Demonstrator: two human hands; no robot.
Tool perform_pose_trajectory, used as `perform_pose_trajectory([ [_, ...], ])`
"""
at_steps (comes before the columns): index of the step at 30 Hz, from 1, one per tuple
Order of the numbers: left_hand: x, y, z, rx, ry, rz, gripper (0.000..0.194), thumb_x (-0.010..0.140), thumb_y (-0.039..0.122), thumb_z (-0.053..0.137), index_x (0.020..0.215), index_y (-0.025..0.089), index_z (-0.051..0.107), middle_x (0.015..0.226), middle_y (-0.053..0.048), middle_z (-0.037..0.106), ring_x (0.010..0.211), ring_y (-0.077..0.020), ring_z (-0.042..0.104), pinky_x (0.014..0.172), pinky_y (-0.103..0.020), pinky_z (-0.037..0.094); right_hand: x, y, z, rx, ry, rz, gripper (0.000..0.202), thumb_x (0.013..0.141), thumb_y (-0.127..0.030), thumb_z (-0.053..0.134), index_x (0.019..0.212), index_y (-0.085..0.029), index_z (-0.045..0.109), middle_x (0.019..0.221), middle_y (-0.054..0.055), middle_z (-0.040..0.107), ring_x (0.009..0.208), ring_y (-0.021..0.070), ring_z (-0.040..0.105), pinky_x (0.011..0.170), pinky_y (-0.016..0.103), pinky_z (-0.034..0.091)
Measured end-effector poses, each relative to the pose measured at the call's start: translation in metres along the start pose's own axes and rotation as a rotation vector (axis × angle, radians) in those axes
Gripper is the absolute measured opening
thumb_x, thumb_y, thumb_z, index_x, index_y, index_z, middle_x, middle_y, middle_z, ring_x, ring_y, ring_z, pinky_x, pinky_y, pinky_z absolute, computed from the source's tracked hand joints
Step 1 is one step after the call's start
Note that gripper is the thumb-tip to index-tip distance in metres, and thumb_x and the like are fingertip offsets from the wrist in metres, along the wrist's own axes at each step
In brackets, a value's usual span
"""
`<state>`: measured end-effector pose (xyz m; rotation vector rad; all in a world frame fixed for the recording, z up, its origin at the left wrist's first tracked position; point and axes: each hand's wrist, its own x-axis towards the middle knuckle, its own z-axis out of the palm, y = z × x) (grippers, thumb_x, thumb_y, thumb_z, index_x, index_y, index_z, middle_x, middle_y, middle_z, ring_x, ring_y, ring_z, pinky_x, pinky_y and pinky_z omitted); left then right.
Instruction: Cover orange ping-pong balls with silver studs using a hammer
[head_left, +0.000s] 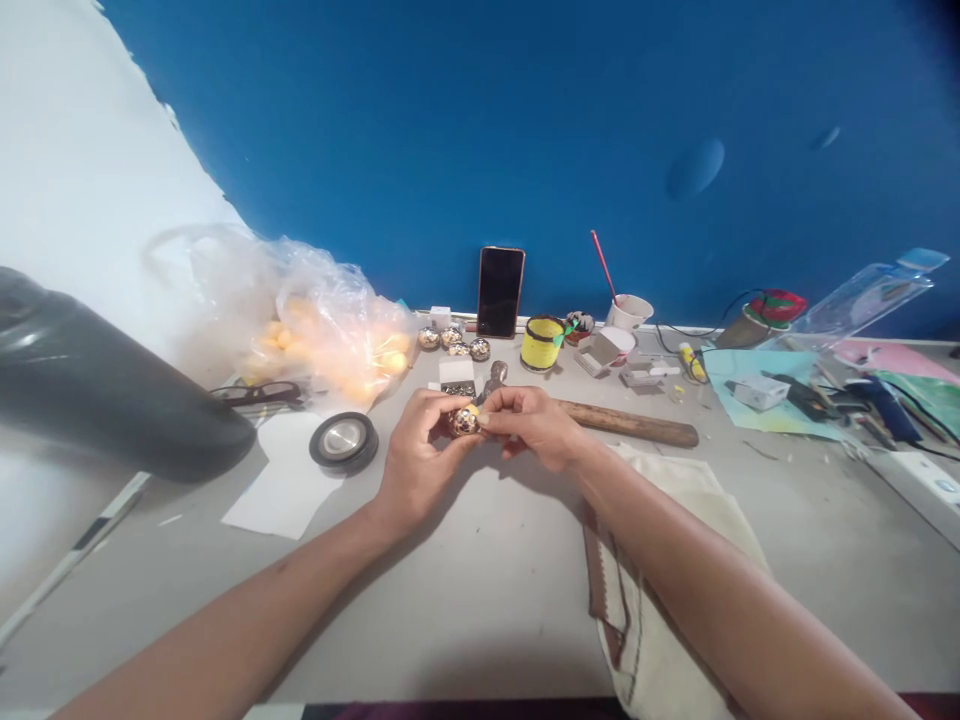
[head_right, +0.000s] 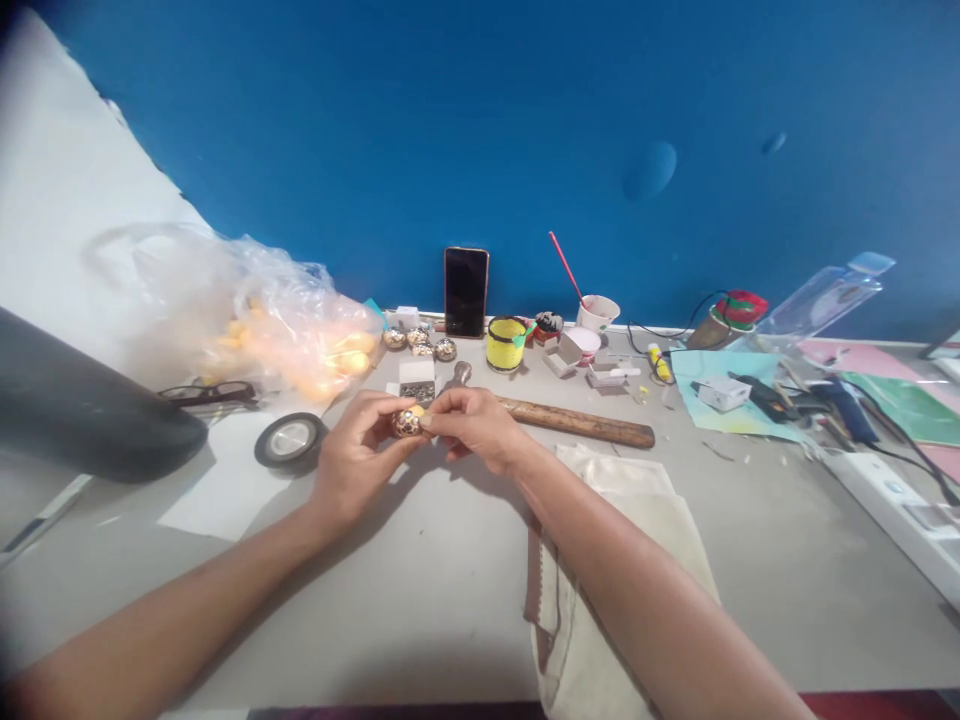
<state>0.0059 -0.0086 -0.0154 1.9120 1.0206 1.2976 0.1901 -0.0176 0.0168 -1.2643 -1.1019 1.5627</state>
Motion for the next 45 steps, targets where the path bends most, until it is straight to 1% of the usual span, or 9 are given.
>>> perform_pose_trajectory([
  [12, 0.003, 0.008, 0.001, -0.319, -0.092, -0.265, 0.037, 0.076, 0.034, 0.083, 0.107, 0.019, 0.069, 0.103, -0.006, 0.068, 0.083, -0.018, 0.068, 0.073, -0.03, 0.056, 0.002, 0.005, -0.008, 0.055, -0.123, -0.017, 0.045, 0.062, -0.052, 0.09, 0.076, -0.019, 0.062, 0.066, -0.001, 0.062, 0.059, 0.0107, 0.054, 0.051, 0.022, 0.046],
  [15, 0.004, 0.014, -0.002, -0.34, -0.131, -0.328, 0.039, 0.078, 0.034, 0.08, 0.111, 0.019, 0.067, 0.092, -0.004, 0.069, 0.077, -0.0174, 0.066, 0.069, -0.03, 0.055, 0.005, 0.004, -0.013, 0.035, -0.055, -0.076, 0.043, 0.065, -0.053, 0.086, 0.076, -0.019, 0.062, 0.068, 0.0, 0.063, 0.057, 0.0107, 0.051, 0.05, 0.023, 0.044],
  [19, 0.006, 0.018, -0.004, -0.385, -0.146, -0.409, 0.026, 0.081, 0.033, 0.072, 0.103, 0.019, 0.068, 0.076, -0.001, 0.065, 0.068, -0.0157, 0.06, 0.064, -0.029, 0.05, 0.012, 0.004, -0.028, -0.284, 0.255, -0.231, 0.026, 0.074, -0.043, 0.074, 0.071, -0.02, 0.061, 0.067, 0.0, 0.064, 0.054, 0.0125, 0.051, 0.054, 0.028, 0.041],
  [22, 0.008, 0.015, -0.005, -0.438, -0.177, -0.519, 0.015, 0.079, 0.028, 0.069, 0.091, 0.019, 0.068, 0.07, 0.0, 0.062, 0.064, -0.0141, 0.055, 0.059, -0.026, 0.043, 0.015, 0.003, -0.041, -0.691, 0.425, -0.281, 0.012, 0.078, -0.032, 0.07, 0.078, -0.02, 0.065, 0.08, 0.003, 0.07, 0.072, 0.018, 0.06, 0.066, 0.029, 0.042],
  [27, 0.011, 0.005, -0.004, -0.528, -0.182, -0.57, 0.014, 0.077, 0.025, 0.071, 0.087, 0.018, 0.066, 0.071, 0.0, 0.06, 0.065, -0.0116, 0.052, 0.061, -0.024, 0.041, 0.014, 0.001, -0.052, -1.27, 0.363, -0.119, 0.026, 0.079, -0.035, 0.072, 0.101, -0.02, 0.069, 0.108, 0.009, 0.069, 0.099, 0.0248, 0.062, 0.074, 0.031, 0.039],
  [33, 0.016, -0.005, -0.002, -0.725, -0.11, -0.661, 0.037, 0.079, 0.044, 0.068, 0.101, 0.014, 0.068, 0.077, -0.002, 0.06, 0.065, -0.0133, 0.055, 0.055, -0.024, 0.037, 0.014, 0.002, -0.051, -1.377, 0.281, -0.076, 0.021, 0.087, -0.036, 0.067, 0.101, -0.02, 0.068, 0.11, 0.009, 0.068, 0.105, 0.025, 0.062, 0.079, 0.03, 0.041],
  [35, 0.017, -0.006, -0.003, -0.693, -0.135, -0.646, 0.041, 0.078, 0.044, 0.071, 0.106, 0.015, 0.068, 0.08, -0.002, 0.061, 0.066, -0.0131, 0.055, 0.056, -0.024, 0.039, 0.013, 0.002, -0.048, -1.426, 0.284, -0.074, 0.021, 0.091, -0.035, 0.062, 0.104, -0.019, 0.068, 0.112, 0.012, 0.069, 0.107, 0.0263, 0.062, 0.081, 0.031, 0.041],
  [40, 0.015, -0.008, -0.005, -0.335, -0.161, -0.531, 0.049, 0.07, 0.028, 0.079, 0.117, 0.019, 0.066, 0.077, 0.002, 0.062, 0.065, -0.0133, 0.056, 0.062, -0.026, 0.046, 0.008, -0.005, -0.041, -1.429, 0.334, -0.062, 0.027, 0.1, -0.035, 0.046, 0.103, -0.018, 0.067, 0.107, 0.013, 0.073, 0.096, 0.0249, 0.067, 0.074, 0.031, 0.04],
  [45, 0.016, -0.011, -0.002, -0.278, -0.115, -0.562, 0.044, 0.066, 0.027, 0.079, 0.107, 0.018, 0.066, 0.08, 0.001, 0.066, 0.069, -0.0146, 0.059, 0.064, -0.028, 0.049, -0.004, -0.02, -0.031, -1.402, 0.522, -0.076, 0.043, 0.091, -0.061, 0.055, 0.089, -0.021, 0.07, 0.086, 0.011, 0.074, 0.081, 0.0271, 0.069, 0.064, 0.031, 0.038],
])
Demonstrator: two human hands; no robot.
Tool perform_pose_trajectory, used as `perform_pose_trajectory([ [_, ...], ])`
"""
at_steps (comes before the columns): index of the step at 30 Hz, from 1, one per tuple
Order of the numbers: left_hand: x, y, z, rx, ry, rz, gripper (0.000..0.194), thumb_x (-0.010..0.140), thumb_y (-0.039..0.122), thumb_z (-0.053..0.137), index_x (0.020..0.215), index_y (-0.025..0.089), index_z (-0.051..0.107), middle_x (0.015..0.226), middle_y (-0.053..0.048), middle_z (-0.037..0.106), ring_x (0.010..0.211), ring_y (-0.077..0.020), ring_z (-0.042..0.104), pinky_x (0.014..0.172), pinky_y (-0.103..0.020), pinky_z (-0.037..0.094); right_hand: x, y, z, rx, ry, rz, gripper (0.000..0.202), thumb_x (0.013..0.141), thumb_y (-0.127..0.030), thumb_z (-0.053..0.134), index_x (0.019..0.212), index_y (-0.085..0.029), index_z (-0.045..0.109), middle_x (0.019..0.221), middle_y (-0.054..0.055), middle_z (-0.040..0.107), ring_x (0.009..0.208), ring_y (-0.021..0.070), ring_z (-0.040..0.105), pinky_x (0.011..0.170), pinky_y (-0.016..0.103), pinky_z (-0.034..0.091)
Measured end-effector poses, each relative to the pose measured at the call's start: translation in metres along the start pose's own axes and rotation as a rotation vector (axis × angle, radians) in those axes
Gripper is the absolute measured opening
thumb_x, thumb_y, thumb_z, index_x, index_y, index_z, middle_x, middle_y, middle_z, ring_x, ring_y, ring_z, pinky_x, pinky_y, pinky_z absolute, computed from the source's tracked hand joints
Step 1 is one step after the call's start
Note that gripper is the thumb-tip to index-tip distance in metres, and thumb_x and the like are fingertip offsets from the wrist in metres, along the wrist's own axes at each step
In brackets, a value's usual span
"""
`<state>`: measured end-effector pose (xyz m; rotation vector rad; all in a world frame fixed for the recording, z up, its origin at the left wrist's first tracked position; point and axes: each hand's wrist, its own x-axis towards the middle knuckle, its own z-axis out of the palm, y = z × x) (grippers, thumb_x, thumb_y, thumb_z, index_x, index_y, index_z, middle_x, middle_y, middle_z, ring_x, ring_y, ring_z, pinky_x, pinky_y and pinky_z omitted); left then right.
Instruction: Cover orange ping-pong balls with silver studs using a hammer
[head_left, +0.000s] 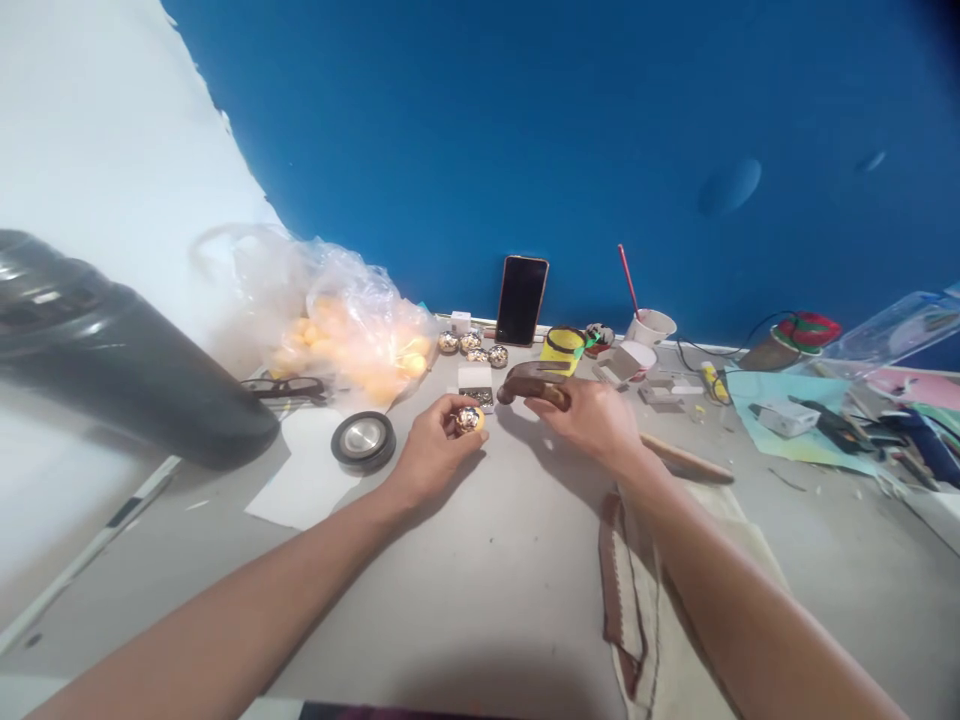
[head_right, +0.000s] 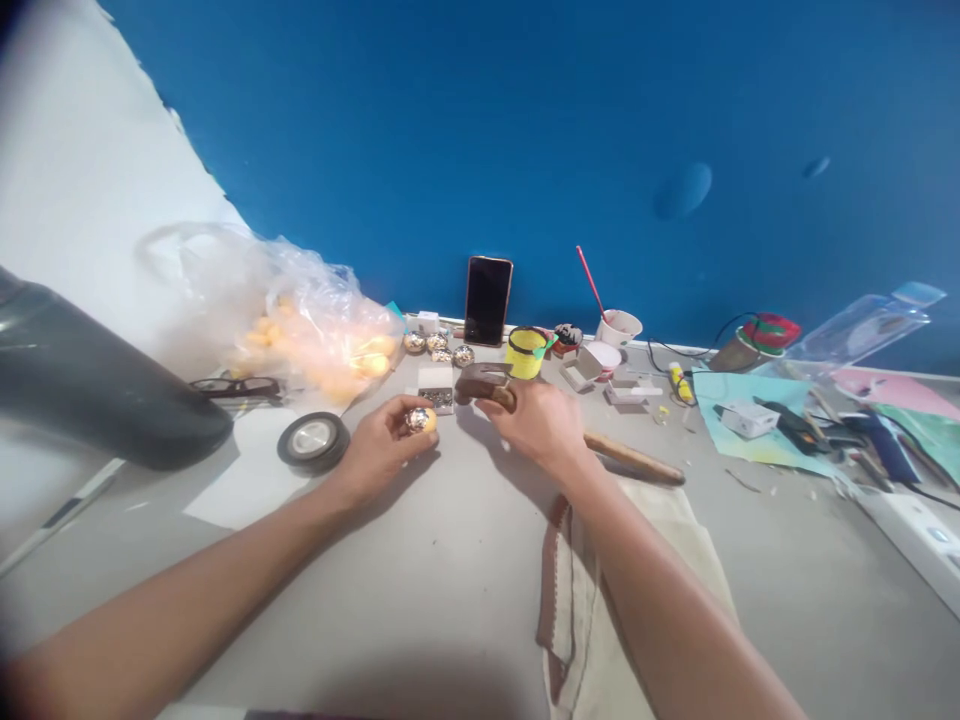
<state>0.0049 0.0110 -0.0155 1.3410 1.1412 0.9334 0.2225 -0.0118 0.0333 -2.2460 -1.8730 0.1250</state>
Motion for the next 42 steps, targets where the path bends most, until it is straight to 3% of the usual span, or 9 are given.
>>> perform_pose_trajectory([
  [4, 0.001, 0.003, 0.002, -0.027, 0.016, -0.027, 0.04, 0.062, 0.026, 0.08, 0.099, 0.016, 0.068, 0.075, 0.001, 0.065, 0.068, -0.0135, 0.057, 0.065, -0.027, 0.047, -0.013, -0.009, -0.009, 0.006, 0.164, -0.08, 0.048, 0.09, -0.063, 0.054, 0.085, -0.02, 0.075, 0.073, 0.01, 0.072, 0.072, 0.0253, 0.068, 0.062, 0.031, 0.038],
  [9, 0.0, 0.005, 0.001, -0.039, 0.007, -0.046, 0.044, 0.059, 0.028, 0.083, 0.099, 0.015, 0.07, 0.07, 0.003, 0.064, 0.063, -0.0114, 0.053, 0.061, -0.025, 0.041, -0.022, -0.014, -0.004, 0.018, 0.153, -0.226, 0.043, 0.089, -0.059, 0.057, 0.087, -0.02, 0.076, 0.075, 0.008, 0.073, 0.067, 0.022, 0.066, 0.059, 0.029, 0.035],
  [14, 0.002, 0.003, 0.001, -0.021, 0.037, -0.056, 0.044, 0.058, 0.028, 0.083, 0.098, 0.015, 0.07, 0.075, 0.001, 0.067, 0.064, -0.0127, 0.056, 0.062, -0.025, 0.042, -0.022, -0.012, -0.004, -0.024, 0.269, -0.202, 0.047, 0.09, -0.062, 0.055, 0.083, -0.019, 0.074, 0.07, 0.008, 0.071, 0.061, 0.0208, 0.063, 0.055, 0.03, 0.029],
  [18, 0.002, 0.002, 0.001, -0.001, 0.011, -0.021, 0.042, 0.061, 0.03, 0.082, 0.098, 0.014, 0.072, 0.075, 0.0, 0.067, 0.067, -0.0139, 0.057, 0.065, -0.026, 0.043, -0.024, -0.014, -0.005, -0.04, 0.216, -0.292, 0.042, 0.09, -0.057, 0.058, 0.084, -0.019, 0.075, 0.073, 0.008, 0.073, 0.062, 0.0203, 0.064, 0.055, 0.03, 0.028],
  [23, 0.002, 0.001, 0.0, 0.045, 0.027, -0.018, 0.041, 0.06, 0.029, 0.082, 0.097, 0.015, 0.072, 0.077, 0.0, 0.069, 0.071, -0.0153, 0.061, 0.068, -0.027, 0.045, -0.025, -0.015, -0.01, -0.019, 0.271, -0.245, 0.044, 0.091, -0.058, 0.056, 0.096, -0.02, 0.078, 0.078, 0.008, 0.075, 0.067, 0.0218, 0.066, 0.059, 0.03, 0.033],
  [28, 0.001, 0.004, 0.0, 0.023, 0.002, -0.012, 0.037, 0.06, 0.029, 0.081, 0.094, 0.015, 0.072, 0.071, 0.001, 0.066, 0.064, -0.0138, 0.056, 0.063, -0.027, 0.044, -0.025, -0.016, -0.01, -0.026, 0.119, -0.306, 0.042, 0.092, -0.057, 0.056, 0.092, -0.021, 0.077, 0.083, 0.008, 0.076, 0.072, 0.0219, 0.067, 0.061, 0.03, 0.035],
  [32, -0.001, 0.006, 0.001, 0.012, 0.042, -0.038, 0.032, 0.061, 0.025, 0.079, 0.091, 0.018, 0.069, 0.06, 0.005, 0.058, 0.053, -0.0109, 0.048, 0.055, -0.026, 0.04, -0.017, -0.009, -0.009, -0.062, 0.164, -0.128, 0.045, 0.089, -0.062, 0.057, 0.088, -0.019, 0.072, 0.08, 0.01, 0.073, 0.075, 0.0249, 0.067, 0.061, 0.031, 0.034],
  [38, -0.002, 0.008, 0.001, -0.072, 0.04, -0.035, 0.043, 0.061, 0.026, 0.077, 0.103, 0.019, 0.067, 0.069, 0.004, 0.062, 0.059, -0.0117, 0.053, 0.057, -0.026, 0.043, 0.001, 0.004, -0.001, 0.026, 0.029, -0.001, 0.015, 0.083, -0.037, 0.066, 0.09, -0.023, 0.067, 0.093, 0.005, 0.073, 0.083, 0.0221, 0.064, 0.062, 0.029, 0.033],
  [42, -0.003, 0.01, 0.0, -0.073, 0.016, -0.025, 0.045, 0.065, 0.026, 0.072, 0.109, 0.017, 0.069, 0.074, 0.001, 0.065, 0.063, -0.014, 0.055, 0.061, -0.028, 0.045, 0.009, 0.008, 0.009, 0.005, -0.052, 0.01, 0.018, 0.081, -0.033, 0.068, 0.094, -0.022, 0.065, 0.099, 0.007, 0.071, 0.087, 0.0221, 0.064, 0.063, 0.029, 0.032],
])
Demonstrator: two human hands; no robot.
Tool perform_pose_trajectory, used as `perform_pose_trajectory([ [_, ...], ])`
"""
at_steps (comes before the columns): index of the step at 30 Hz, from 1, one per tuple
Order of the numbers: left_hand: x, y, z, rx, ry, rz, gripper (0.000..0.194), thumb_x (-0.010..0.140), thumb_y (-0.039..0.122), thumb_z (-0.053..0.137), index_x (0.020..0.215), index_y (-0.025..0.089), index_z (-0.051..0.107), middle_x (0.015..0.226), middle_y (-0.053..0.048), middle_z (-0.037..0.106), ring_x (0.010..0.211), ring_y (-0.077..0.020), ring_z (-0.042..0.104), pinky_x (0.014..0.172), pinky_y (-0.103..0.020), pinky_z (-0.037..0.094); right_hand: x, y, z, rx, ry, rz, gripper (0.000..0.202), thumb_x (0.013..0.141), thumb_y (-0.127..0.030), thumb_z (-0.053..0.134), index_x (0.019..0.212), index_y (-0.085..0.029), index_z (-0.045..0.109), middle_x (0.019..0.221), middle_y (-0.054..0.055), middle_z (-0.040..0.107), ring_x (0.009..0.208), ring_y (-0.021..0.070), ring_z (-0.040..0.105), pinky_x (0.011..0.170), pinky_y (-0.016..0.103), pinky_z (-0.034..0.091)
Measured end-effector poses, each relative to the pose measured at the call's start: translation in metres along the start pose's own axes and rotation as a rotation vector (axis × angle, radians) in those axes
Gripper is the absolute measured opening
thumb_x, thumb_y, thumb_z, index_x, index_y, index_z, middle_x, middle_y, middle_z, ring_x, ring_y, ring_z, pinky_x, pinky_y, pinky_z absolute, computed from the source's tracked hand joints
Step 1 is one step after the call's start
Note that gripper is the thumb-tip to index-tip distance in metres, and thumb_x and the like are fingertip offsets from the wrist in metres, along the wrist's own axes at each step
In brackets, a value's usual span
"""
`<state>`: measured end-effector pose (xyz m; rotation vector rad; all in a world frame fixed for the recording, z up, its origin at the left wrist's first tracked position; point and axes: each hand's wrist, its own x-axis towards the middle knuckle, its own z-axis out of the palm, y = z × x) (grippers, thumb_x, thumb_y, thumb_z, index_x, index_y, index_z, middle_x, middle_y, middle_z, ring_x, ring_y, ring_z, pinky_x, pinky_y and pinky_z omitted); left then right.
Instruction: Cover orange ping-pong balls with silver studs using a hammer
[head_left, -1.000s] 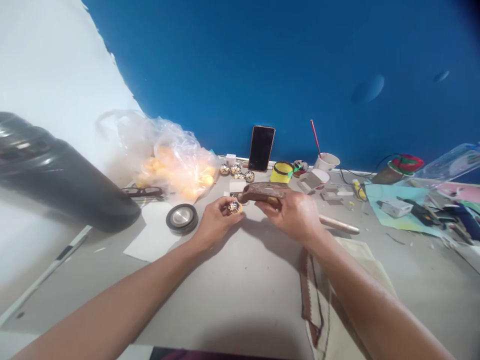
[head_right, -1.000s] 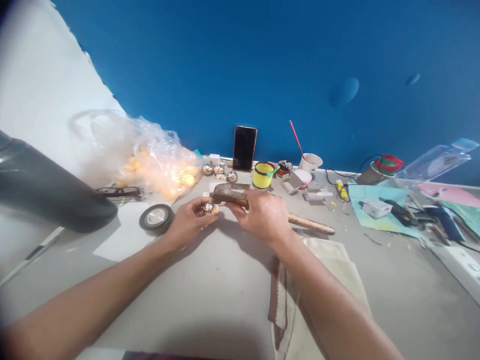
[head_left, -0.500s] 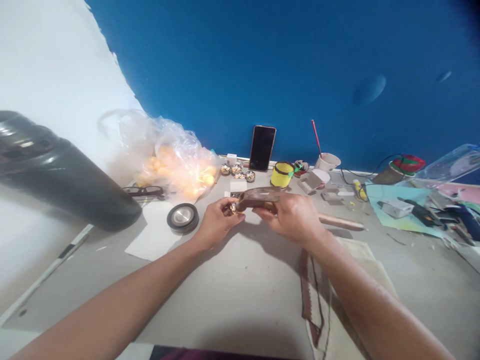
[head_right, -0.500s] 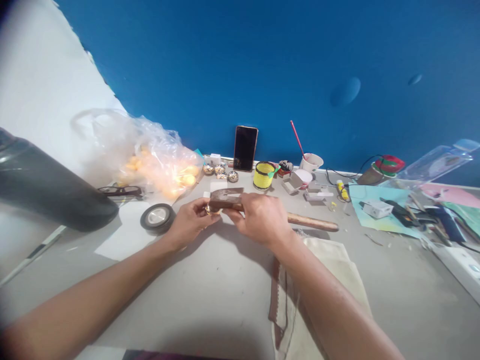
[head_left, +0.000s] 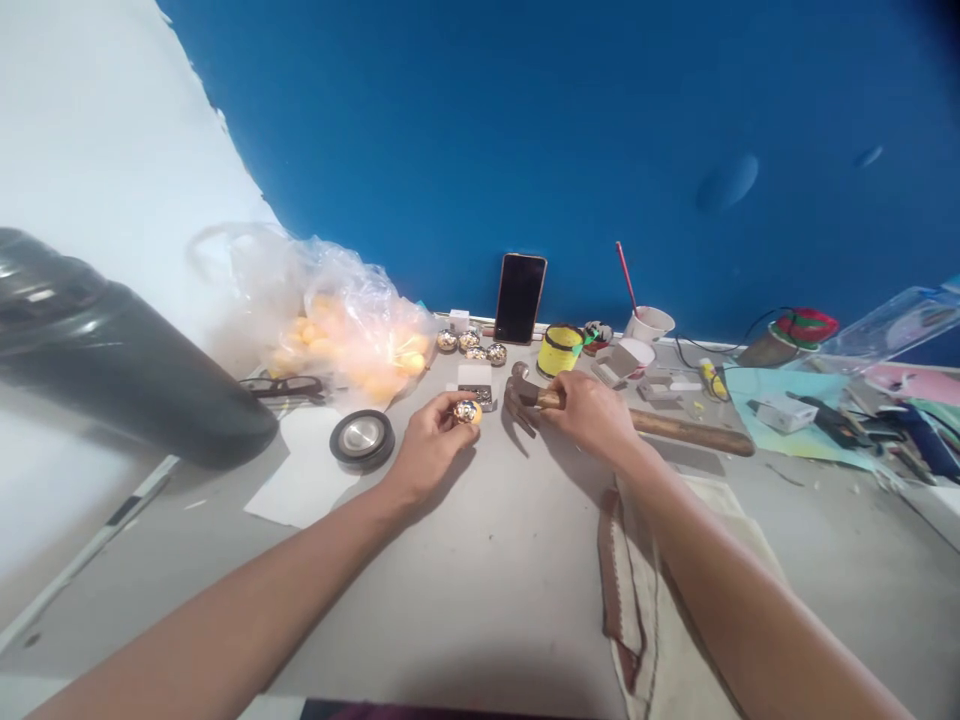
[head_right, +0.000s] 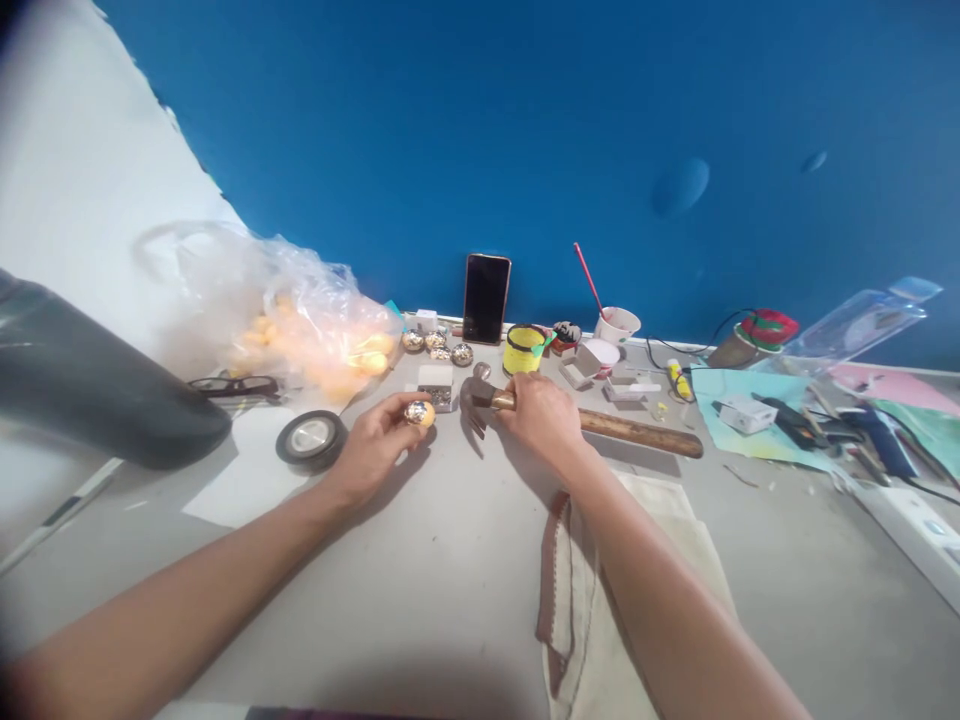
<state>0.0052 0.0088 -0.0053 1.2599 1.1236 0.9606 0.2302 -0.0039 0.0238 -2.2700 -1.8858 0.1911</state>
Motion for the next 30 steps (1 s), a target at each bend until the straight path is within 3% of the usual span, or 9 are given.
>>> perform_pose_trajectory([
  [6, -0.004, 0.002, 0.002, 0.071, -0.015, 0.024, 0.047, 0.069, 0.031, 0.076, 0.113, 0.017, 0.068, 0.074, 0.001, 0.065, 0.065, -0.0155, 0.058, 0.063, -0.029, 0.047, 0.004, 0.007, 0.009, 0.045, -0.074, -0.032, 0.022, 0.077, -0.032, 0.071, 0.095, -0.02, 0.067, 0.096, 0.006, 0.071, 0.085, 0.0215, 0.063, 0.064, 0.028, 0.034],
  [10, -0.008, 0.005, 0.003, 0.1, -0.061, 0.03, 0.043, 0.068, 0.032, 0.079, 0.107, 0.018, 0.069, 0.072, 0.001, 0.064, 0.063, -0.0147, 0.057, 0.061, -0.028, 0.048, 0.006, 0.014, 0.009, 0.067, -0.11, -0.138, 0.019, 0.081, -0.03, 0.068, 0.097, -0.019, 0.07, 0.101, 0.008, 0.071, 0.091, 0.0218, 0.064, 0.068, 0.028, 0.037],
  [14, -0.008, 0.005, 0.005, 0.052, -0.072, -0.001, 0.043, 0.066, 0.029, 0.078, 0.107, 0.018, 0.07, 0.072, 0.001, 0.065, 0.061, -0.0138, 0.056, 0.06, -0.028, 0.048, 0.006, 0.01, 0.001, 0.136, 0.001, -0.218, 0.017, 0.09, -0.03, 0.062, 0.098, -0.019, 0.073, 0.11, 0.008, 0.073, 0.104, 0.0219, 0.063, 0.08, 0.028, 0.042],
  [17, -0.006, 0.002, 0.005, 0.015, -0.068, 0.001, 0.042, 0.064, 0.026, 0.078, 0.105, 0.018, 0.07, 0.073, 0.0, 0.065, 0.062, -0.014, 0.056, 0.059, -0.028, 0.048, 0.008, -0.005, -0.007, 0.199, 0.048, -0.257, 0.018, 0.094, -0.026, 0.057, 0.092, -0.02, 0.074, 0.103, 0.005, 0.074, 0.097, 0.0193, 0.065, 0.081, 0.027, 0.043],
  [19, -0.005, 0.001, 0.006, 0.001, -0.072, 0.005, 0.042, 0.064, 0.024, 0.078, 0.105, 0.018, 0.069, 0.075, -0.001, 0.065, 0.064, -0.0145, 0.058, 0.059, -0.027, 0.049, 0.011, -0.02, -0.01, 0.188, 0.001, -0.315, 0.02, 0.095, -0.026, 0.056, 0.093, -0.021, 0.075, 0.103, 0.005, 0.075, 0.095, 0.019, 0.065, 0.079, 0.026, 0.043],
  [24, -0.005, -0.001, 0.005, -0.011, -0.084, -0.007, 0.046, 0.064, 0.026, 0.08, 0.107, 0.017, 0.065, 0.085, -0.003, 0.068, 0.074, -0.016, 0.061, 0.06, -0.025, 0.048, 0.024, -0.056, -0.01, -0.024, -0.071, -0.361, 0.022, 0.095, -0.031, 0.058, 0.099, -0.021, 0.078, 0.111, 0.009, 0.076, 0.103, 0.0238, 0.067, 0.079, 0.028, 0.046],
  [30, -0.004, -0.002, 0.005, 0.036, -0.096, 0.008, 0.048, 0.065, 0.029, 0.08, 0.109, 0.016, 0.066, 0.087, -0.004, 0.069, 0.073, -0.0156, 0.061, 0.06, -0.025, 0.047, 0.037, -0.076, 0.001, -0.167, -0.11, -0.312, 0.024, 0.092, -0.031, 0.062, 0.103, -0.017, 0.078, 0.116, 0.016, 0.075, 0.104, 0.0296, 0.07, 0.082, 0.034, 0.051],
])
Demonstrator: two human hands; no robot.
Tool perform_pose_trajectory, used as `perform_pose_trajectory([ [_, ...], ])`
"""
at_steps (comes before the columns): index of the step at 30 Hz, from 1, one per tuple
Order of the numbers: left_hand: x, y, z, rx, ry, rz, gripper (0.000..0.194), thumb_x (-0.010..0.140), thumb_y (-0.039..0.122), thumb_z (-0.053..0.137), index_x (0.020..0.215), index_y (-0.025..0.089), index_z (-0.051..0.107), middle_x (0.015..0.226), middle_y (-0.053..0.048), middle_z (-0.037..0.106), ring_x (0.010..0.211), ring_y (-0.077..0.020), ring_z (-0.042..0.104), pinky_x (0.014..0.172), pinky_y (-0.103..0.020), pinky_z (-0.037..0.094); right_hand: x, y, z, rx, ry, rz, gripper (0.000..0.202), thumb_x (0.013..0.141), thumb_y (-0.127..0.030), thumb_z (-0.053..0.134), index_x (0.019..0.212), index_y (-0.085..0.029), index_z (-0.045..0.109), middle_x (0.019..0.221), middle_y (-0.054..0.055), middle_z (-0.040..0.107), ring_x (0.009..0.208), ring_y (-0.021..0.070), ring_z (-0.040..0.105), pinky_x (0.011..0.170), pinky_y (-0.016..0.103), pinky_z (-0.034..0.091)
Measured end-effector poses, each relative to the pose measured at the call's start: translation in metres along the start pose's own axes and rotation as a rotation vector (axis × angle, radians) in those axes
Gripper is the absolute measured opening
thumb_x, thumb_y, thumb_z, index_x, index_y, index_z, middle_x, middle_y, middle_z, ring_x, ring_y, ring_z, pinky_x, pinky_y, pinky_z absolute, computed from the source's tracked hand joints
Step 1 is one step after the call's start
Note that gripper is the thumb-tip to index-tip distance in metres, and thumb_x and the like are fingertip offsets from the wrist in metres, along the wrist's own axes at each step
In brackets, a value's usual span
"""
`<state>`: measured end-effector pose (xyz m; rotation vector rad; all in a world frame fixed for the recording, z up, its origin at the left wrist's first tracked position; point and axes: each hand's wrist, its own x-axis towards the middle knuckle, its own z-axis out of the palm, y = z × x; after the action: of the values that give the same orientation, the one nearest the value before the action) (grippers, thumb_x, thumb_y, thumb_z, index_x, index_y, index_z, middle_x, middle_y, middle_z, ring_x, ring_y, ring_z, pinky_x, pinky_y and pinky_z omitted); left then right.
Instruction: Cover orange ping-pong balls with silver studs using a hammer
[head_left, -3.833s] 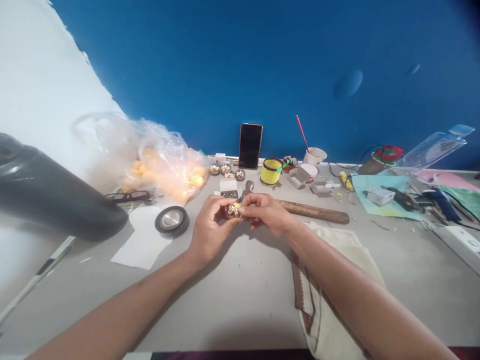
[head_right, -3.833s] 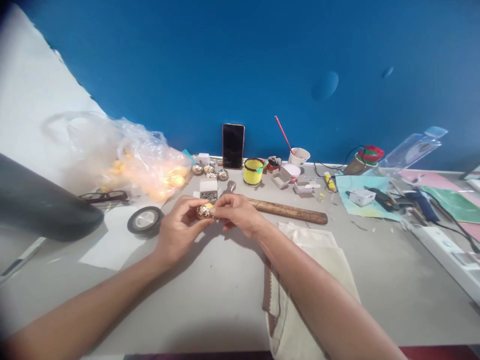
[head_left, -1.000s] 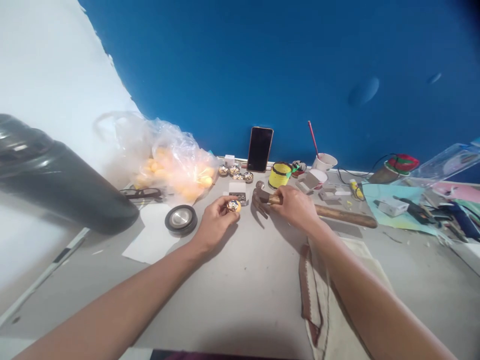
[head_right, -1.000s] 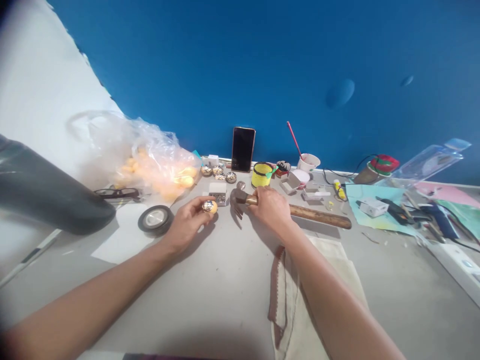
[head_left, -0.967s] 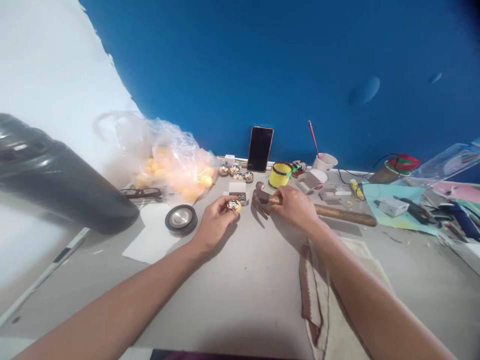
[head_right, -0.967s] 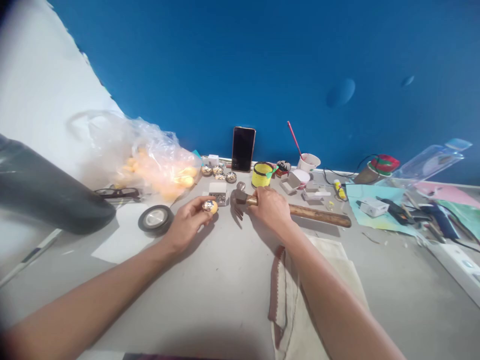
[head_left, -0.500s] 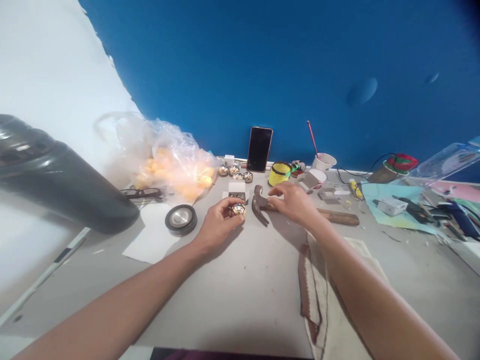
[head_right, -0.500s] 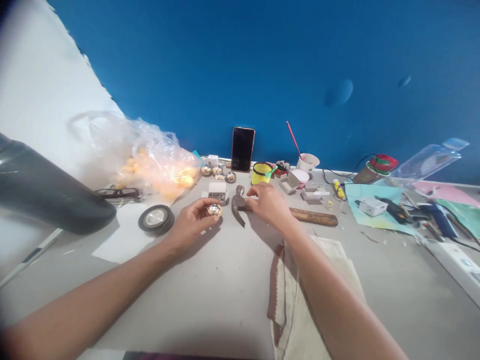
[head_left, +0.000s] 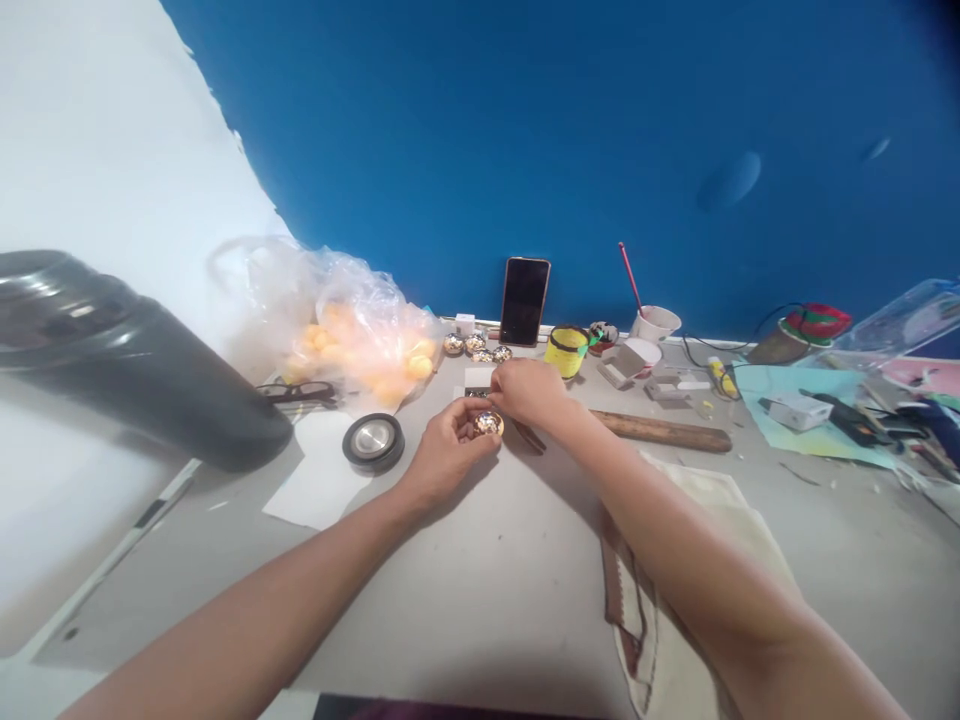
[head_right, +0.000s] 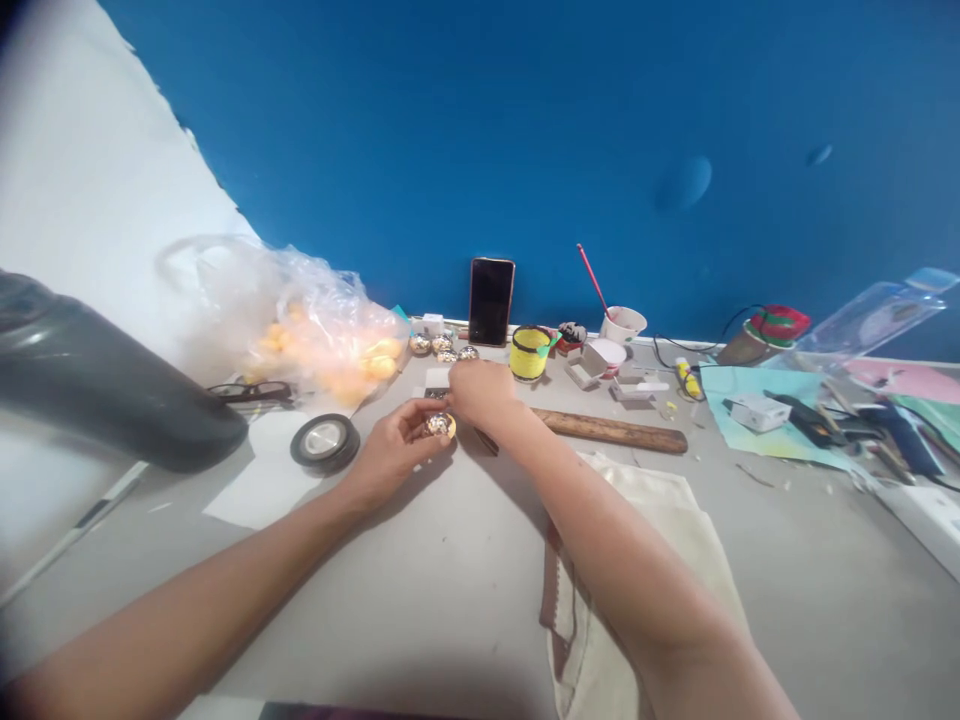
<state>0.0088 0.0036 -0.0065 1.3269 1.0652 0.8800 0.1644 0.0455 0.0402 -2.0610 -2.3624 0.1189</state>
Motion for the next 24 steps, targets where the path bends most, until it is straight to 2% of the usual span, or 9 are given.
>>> perform_pose_trajectory([
  [3, 0.0, 0.001, 0.001, -0.002, 0.0, 0.001, 0.045, 0.065, 0.03, 0.08, 0.106, 0.017, 0.066, 0.085, -0.002, 0.068, 0.074, -0.0163, 0.061, 0.061, -0.026, 0.049, 0.005, -0.002, 0.001, -0.001, -0.047, 0.01, 0.023, 0.092, -0.027, 0.062, 0.107, -0.018, 0.077, 0.118, 0.016, 0.074, 0.104, 0.0285, 0.071, 0.083, 0.033, 0.052],
  [7, 0.001, 0.0, 0.0, -0.007, -0.019, 0.005, 0.044, 0.066, 0.03, 0.08, 0.106, 0.017, 0.067, 0.088, -0.003, 0.069, 0.077, -0.0177, 0.063, 0.064, -0.028, 0.052, 0.007, -0.001, 0.004, -0.001, -0.047, -0.025, 0.025, 0.094, -0.022, 0.056, 0.107, -0.017, 0.077, 0.117, 0.016, 0.075, 0.106, 0.0274, 0.07, 0.083, 0.032, 0.052],
  [13, 0.003, -0.004, -0.003, 0.012, -0.025, 0.023, 0.045, 0.067, 0.03, 0.081, 0.108, 0.017, 0.067, 0.092, -0.005, 0.071, 0.081, -0.019, 0.064, 0.068, -0.03, 0.051, 0.006, -0.002, 0.012, 0.0, 0.011, -0.069, 0.03, 0.1, -0.028, 0.05, 0.109, -0.012, 0.074, 0.118, 0.019, 0.073, 0.106, 0.0284, 0.07, 0.081, 0.033, 0.052],
  [18, 0.001, -0.001, -0.003, 0.013, -0.035, -0.001, 0.043, 0.069, 0.032, 0.08, 0.107, 0.017, 0.067, 0.086, -0.003, 0.069, 0.077, -0.0176, 0.062, 0.067, -0.029, 0.05, 0.006, 0.0, 0.011, 0.092, 0.079, -0.041, 0.027, 0.101, -0.03, 0.049, 0.11, -0.017, 0.07, 0.111, 0.014, 0.075, 0.099, 0.0257, 0.071, 0.079, 0.031, 0.049],
  [24, 0.003, -0.003, -0.003, -0.022, -0.009, 0.015, 0.041, 0.067, 0.028, 0.08, 0.105, 0.017, 0.068, 0.089, -0.004, 0.069, 0.081, -0.0175, 0.062, 0.067, -0.028, 0.05, 0.005, 0.005, 0.015, 0.305, 0.158, -0.045, 0.016, 0.095, -0.027, 0.057, 0.096, -0.02, 0.071, 0.099, 0.007, 0.077, 0.088, 0.0211, 0.068, 0.071, 0.028, 0.041],
])
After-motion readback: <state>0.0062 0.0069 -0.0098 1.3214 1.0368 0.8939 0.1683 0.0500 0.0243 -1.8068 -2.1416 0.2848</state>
